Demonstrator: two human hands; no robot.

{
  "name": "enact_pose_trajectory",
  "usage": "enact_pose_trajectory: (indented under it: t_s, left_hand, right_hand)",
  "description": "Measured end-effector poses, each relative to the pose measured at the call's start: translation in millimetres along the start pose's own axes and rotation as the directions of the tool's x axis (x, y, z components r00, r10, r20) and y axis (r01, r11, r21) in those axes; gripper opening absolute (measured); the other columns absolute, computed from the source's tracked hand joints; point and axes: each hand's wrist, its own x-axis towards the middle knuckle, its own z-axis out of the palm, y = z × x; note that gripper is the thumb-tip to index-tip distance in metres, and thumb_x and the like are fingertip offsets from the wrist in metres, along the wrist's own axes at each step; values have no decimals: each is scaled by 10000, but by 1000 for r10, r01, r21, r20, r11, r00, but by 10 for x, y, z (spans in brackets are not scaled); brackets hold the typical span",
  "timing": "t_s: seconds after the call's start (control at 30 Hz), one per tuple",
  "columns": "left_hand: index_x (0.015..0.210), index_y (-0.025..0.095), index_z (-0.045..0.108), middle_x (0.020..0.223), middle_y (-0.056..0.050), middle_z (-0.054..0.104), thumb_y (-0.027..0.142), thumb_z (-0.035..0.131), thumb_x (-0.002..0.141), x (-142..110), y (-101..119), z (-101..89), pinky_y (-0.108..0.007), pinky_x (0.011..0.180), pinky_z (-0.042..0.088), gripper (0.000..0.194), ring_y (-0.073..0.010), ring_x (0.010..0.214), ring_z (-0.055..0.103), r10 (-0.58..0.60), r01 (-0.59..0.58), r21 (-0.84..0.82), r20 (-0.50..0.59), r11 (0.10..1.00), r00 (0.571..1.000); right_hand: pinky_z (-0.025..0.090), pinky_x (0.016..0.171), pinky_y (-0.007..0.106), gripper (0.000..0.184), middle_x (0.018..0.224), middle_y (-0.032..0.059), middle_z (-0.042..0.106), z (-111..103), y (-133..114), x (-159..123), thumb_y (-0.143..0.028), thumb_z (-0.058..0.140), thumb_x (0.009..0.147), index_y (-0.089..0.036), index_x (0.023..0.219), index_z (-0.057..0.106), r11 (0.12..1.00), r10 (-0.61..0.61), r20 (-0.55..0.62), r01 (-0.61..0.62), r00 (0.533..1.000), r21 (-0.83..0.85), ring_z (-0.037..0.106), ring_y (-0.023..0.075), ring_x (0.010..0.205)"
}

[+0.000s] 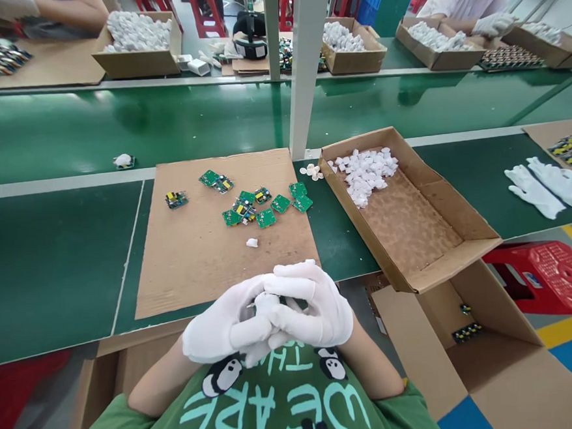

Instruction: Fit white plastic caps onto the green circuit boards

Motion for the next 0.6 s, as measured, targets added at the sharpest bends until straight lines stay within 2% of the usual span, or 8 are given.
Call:
enact_pose_trajectory:
  t_s: [0.1, 0.17, 0.23, 0.27, 0.33, 0.43, 0.53, 0.6]
  left_hand:
    - [766, 188, 558, 649, 1, 592, 272, 589, 830, 12, 28, 7, -262, 507, 438, 110, -128, 502, 530, 76, -76, 57, 0, 996, 997]
    - [724, 190, 542, 569, 27, 545, 165, 568, 777, 17, 49, 13, -262, 498, 421, 65, -129, 479, 523, 38, -36, 108, -20, 993, 999]
    - [765, 188, 559, 569, 44, 533, 91, 526, 755, 17, 59, 17, -247, 466, 391, 103, -111, 447, 505, -37, 46, 148, -68, 988, 997]
    - [800, 186, 575, 586, 46, 545, 71, 516, 748, 17, 61, 18, -243, 467, 395, 139, -107, 449, 508, -51, 64, 162, -87, 985, 995]
    - [806, 182, 593, 595, 42, 563, 69, 541, 724, 16, 59, 22, -244, 499, 435, 150, -115, 485, 533, -12, 26, 160, -87, 987, 996]
    - [724, 175, 571, 628, 9, 605, 182, 611, 771, 18, 49, 45, -235, 450, 433, 61, -108, 458, 524, 0, 0, 7, -17, 1000, 1000]
    - [698, 169, 539, 668, -20, 609, 449, 602, 875, 19, 26, 82, -198, 320, 290, 337, -62, 358, 440, -34, 37, -184, 19, 982, 999]
    - [704, 165, 546, 675, -30, 606, 562, 572, 885, 21, 6, 97, -191, 302, 243, 436, -50, 344, 423, -16, 25, -225, 41, 974, 999]
  right_hand:
    - [620, 821, 461, 355, 1053, 67, 679, -38, -9, 62, -511, 633, 893, -312, 1181, 569, 999, 33, 49, -32, 998, -14, 677, 262, 979]
    - [613, 867, 440, 385, 996, 72, 672, -80, -25, 149, -509, 585, 925, -268, 1225, 570, 999, 32, 166, -25, 986, -48, 676, 244, 945]
    - [605, 895, 400, 383, 953, 79, 670, -125, -35, 220, -468, 542, 960, -224, 1254, 566, 998, 7, 252, 8, 968, -59, 669, 224, 939]
    - [604, 899, 389, 395, 947, 84, 673, -141, -36, 233, -449, 538, 967, -207, 1279, 551, 998, -6, 259, 21, 966, -52, 668, 220, 944]
    - [609, 887, 407, 471, 983, 96, 687, -156, -30, 201, -418, 577, 952, -194, 1357, 491, 1000, 0, 218, 5, 976, -23, 676, 235, 967]
    - [633, 828, 459, 581, 1097, 95, 702, -133, -30, 53, -365, 635, 915, -274, 1441, 407, 990, 98, 144, -110, 985, 83, 702, 271, 977]
    - [630, 837, 525, 553, 1183, 73, 701, -101, -77, -85, -313, 589, 936, -376, 1448, 392, 964, 190, 58, -197, 980, 179, 703, 300, 1029]
    - [608, 881, 572, 533, 1223, 69, 691, -97, -126, -127, -314, 583, 941, -397, 1438, 411, 944, 242, 45, -246, 969, 219, 686, 320, 1083]
